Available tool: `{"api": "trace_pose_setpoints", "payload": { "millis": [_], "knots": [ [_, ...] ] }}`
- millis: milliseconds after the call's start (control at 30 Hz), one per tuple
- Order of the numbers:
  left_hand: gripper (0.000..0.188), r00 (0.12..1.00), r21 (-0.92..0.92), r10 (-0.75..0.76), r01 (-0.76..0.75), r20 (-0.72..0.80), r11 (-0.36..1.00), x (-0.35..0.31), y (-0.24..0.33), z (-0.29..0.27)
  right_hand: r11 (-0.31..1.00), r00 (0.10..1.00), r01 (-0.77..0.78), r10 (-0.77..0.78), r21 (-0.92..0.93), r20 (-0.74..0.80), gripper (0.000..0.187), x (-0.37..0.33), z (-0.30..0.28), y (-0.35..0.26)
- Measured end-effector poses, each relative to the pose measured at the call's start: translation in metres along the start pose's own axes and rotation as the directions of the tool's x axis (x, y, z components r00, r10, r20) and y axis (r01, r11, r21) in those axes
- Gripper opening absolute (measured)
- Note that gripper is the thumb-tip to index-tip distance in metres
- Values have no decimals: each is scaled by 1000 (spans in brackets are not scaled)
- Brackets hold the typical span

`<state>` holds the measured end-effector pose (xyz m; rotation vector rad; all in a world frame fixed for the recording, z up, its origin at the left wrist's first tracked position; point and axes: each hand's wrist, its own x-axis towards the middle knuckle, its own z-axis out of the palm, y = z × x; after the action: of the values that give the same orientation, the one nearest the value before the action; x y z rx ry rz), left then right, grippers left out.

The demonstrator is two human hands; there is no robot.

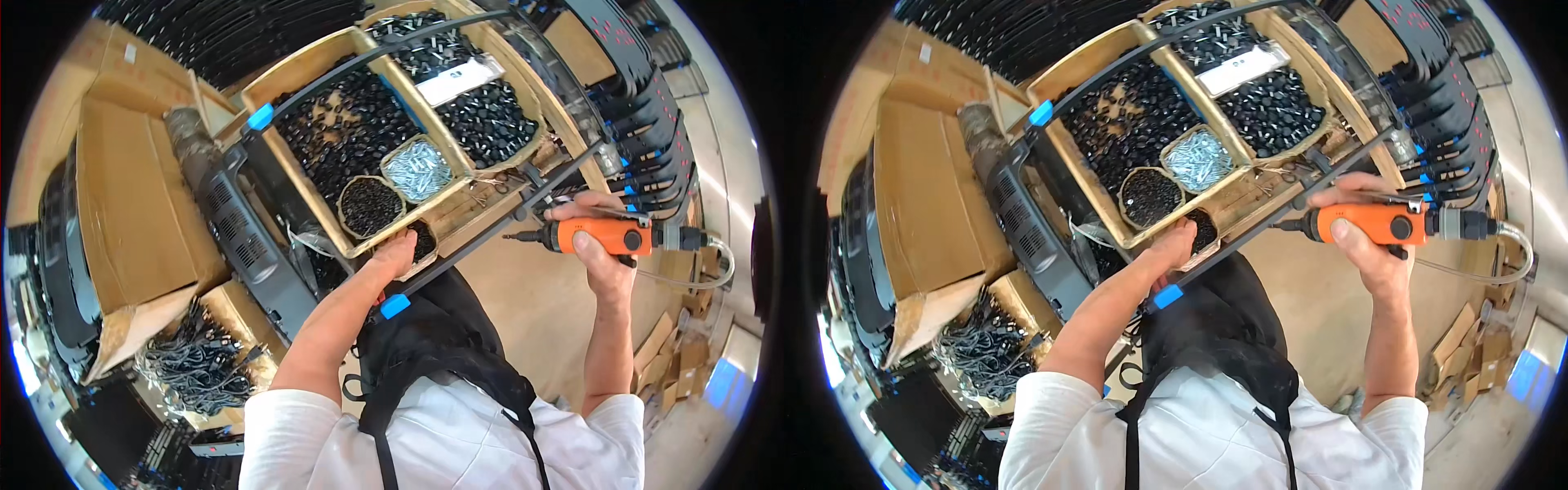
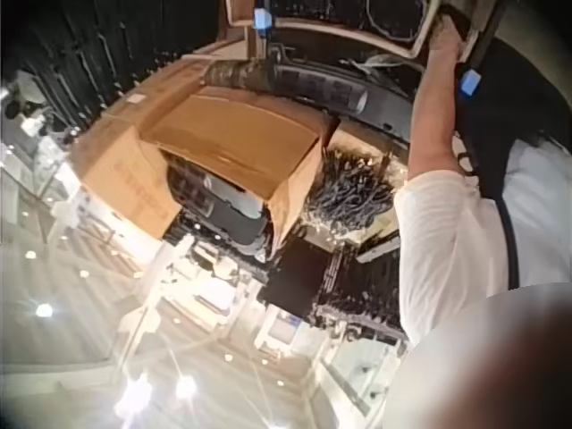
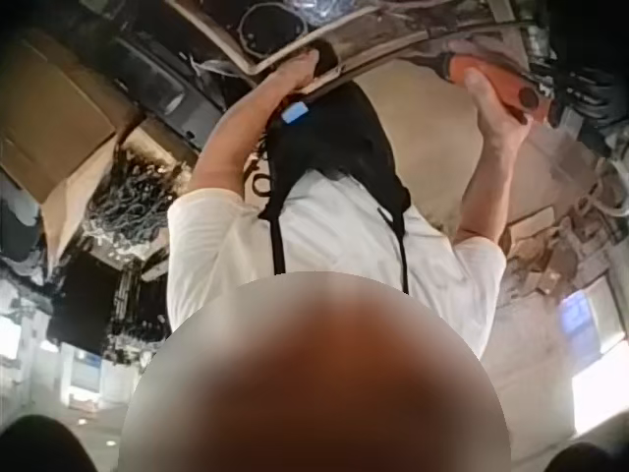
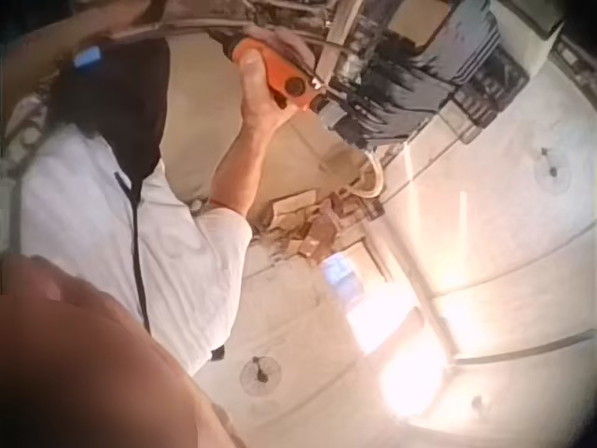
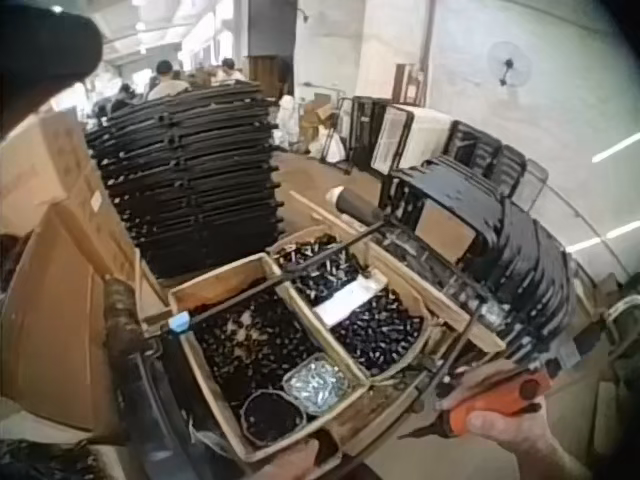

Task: Assemble outdoor heating units by attaching plastic housings and electrical components using a pneumatic screwdriver.

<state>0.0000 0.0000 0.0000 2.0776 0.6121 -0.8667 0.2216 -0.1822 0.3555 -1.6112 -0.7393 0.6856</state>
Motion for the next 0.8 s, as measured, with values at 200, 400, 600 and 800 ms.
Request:
{"api": "trace_pose_setpoints", "payload": {
  "millis": [200, 400, 600, 800],
  "knots": [
    [28, 914, 425, 297, -161, -276, 891, -17, 61, -11, 999, 990, 22, -18, 29, -141, 51, -35, -94, 37],
    [34, 921, 3, 220, -232, -322, 973, 79, 134, -15, 992, 966, -3, 34, 123, -257, 51, -40, -157, 84],
    [46, 859, 570, 183, 146, -479, 808, 212, 105, 32, 964, 941, -138, 199, 228, -275, 51, -48, -202, 125],
    [51, 964, 377, 129, -33, -233, 926, 189, 165, 5, 921, 868, -265, 356, 284, -347, 45, -73, -243, 159]
  ]
}}
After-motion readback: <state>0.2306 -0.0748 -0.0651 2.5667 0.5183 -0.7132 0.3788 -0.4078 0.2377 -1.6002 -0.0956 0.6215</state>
